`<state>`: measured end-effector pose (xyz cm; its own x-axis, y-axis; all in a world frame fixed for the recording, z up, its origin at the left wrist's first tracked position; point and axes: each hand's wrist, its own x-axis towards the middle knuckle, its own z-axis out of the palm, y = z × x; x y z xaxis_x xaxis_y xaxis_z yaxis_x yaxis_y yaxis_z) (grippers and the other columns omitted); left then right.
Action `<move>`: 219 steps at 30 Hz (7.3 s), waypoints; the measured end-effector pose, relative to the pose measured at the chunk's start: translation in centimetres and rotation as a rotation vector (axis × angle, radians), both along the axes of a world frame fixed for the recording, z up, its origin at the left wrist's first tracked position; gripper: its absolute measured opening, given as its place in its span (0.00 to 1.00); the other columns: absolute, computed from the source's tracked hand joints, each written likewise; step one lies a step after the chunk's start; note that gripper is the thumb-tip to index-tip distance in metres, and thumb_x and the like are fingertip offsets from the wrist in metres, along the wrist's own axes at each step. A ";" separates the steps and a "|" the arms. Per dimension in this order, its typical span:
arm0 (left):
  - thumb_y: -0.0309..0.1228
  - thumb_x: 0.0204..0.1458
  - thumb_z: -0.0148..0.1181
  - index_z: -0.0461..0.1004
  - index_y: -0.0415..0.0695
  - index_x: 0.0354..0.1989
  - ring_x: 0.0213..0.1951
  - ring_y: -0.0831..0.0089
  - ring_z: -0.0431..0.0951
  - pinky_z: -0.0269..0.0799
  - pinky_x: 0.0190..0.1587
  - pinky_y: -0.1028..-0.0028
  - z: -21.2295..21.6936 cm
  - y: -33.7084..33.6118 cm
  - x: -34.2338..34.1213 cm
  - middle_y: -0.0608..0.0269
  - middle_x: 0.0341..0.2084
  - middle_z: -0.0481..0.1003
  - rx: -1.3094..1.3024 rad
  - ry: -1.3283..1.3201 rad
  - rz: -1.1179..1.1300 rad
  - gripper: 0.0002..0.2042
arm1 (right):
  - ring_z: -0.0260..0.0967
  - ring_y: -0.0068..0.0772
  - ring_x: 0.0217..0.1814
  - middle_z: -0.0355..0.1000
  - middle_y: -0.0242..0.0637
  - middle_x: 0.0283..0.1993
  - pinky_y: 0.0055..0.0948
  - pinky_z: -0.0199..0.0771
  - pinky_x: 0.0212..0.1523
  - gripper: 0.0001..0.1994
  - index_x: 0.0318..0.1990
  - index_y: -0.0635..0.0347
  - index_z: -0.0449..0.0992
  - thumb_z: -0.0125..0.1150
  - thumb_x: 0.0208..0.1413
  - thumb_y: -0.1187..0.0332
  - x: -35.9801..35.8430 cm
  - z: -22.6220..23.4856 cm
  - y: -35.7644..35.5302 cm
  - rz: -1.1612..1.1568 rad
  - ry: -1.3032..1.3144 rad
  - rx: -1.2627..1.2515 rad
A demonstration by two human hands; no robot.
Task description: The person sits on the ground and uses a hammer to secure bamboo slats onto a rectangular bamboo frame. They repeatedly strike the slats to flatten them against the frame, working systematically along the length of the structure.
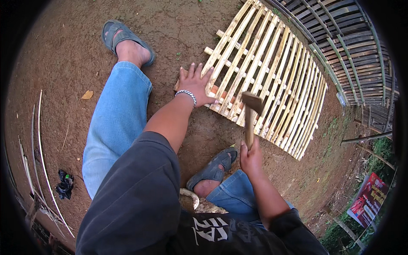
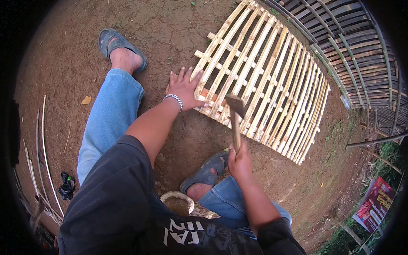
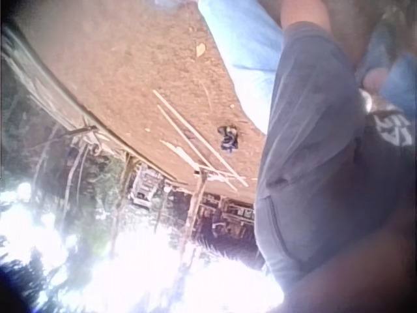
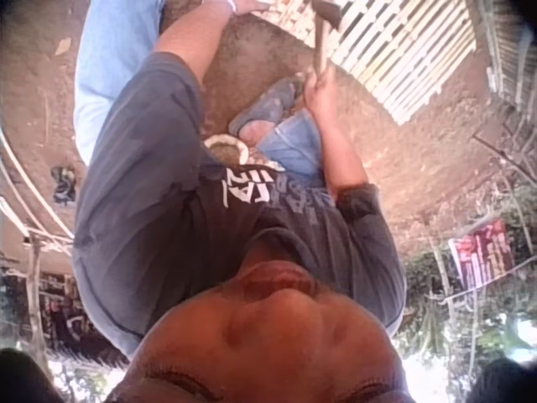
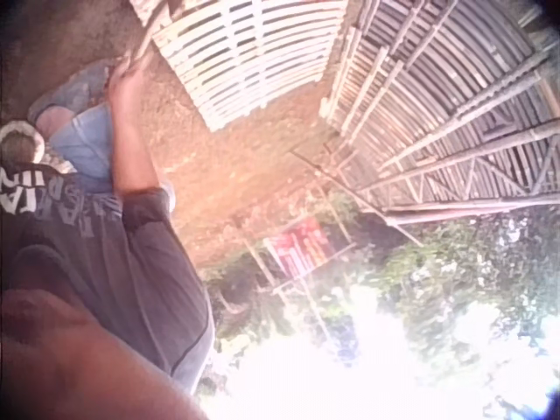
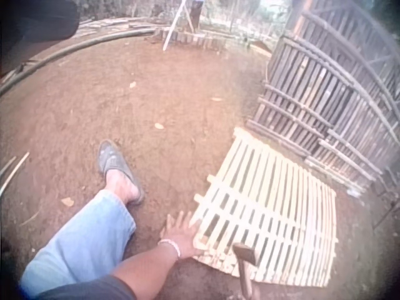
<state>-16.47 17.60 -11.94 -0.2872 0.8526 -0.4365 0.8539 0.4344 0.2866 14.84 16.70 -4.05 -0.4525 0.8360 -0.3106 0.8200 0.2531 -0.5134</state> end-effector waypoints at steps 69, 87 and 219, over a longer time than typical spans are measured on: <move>0.69 0.49 0.60 0.36 0.56 0.82 0.81 0.45 0.30 0.24 0.76 0.37 0.6 0.3 0.9 0.46 0.81 0.34 -0.033 0.054 -0.016 0.58 | 0.77 0.71 0.48 0.78 0.65 0.43 0.58 0.76 0.46 0.20 0.62 0.57 0.67 0.57 0.70 0.57 3.0 -0.4 -0.4 -0.172 -0.042 -0.142; 0.75 0.49 0.54 0.32 0.49 0.82 0.80 0.50 0.22 0.20 0.75 0.35 1.3 0.5 8.1 0.49 0.81 0.27 -0.148 -0.005 0.032 0.62 | 0.76 0.71 0.48 0.78 0.62 0.47 0.60 0.76 0.49 0.22 0.67 0.52 0.64 0.56 0.70 0.59 1.1 0.9 2.7 -0.117 0.014 -0.012; 0.61 0.57 0.60 0.28 0.48 0.81 0.79 0.47 0.16 0.18 0.73 0.32 0.7 0.6 6.7 0.49 0.80 0.21 -0.163 -0.125 -0.038 0.57 | 0.79 0.65 0.42 0.79 0.59 0.42 0.56 0.79 0.45 0.23 0.65 0.53 0.68 0.60 0.62 0.70 5.3 0.6 1.1 0.113 -0.123 0.094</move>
<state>-9.78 18.18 -11.25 -0.1908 0.7769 -0.6000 0.8327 0.4518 0.3202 20.13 17.80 -3.46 -0.5087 0.8097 -0.2924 0.8387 0.3895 -0.3805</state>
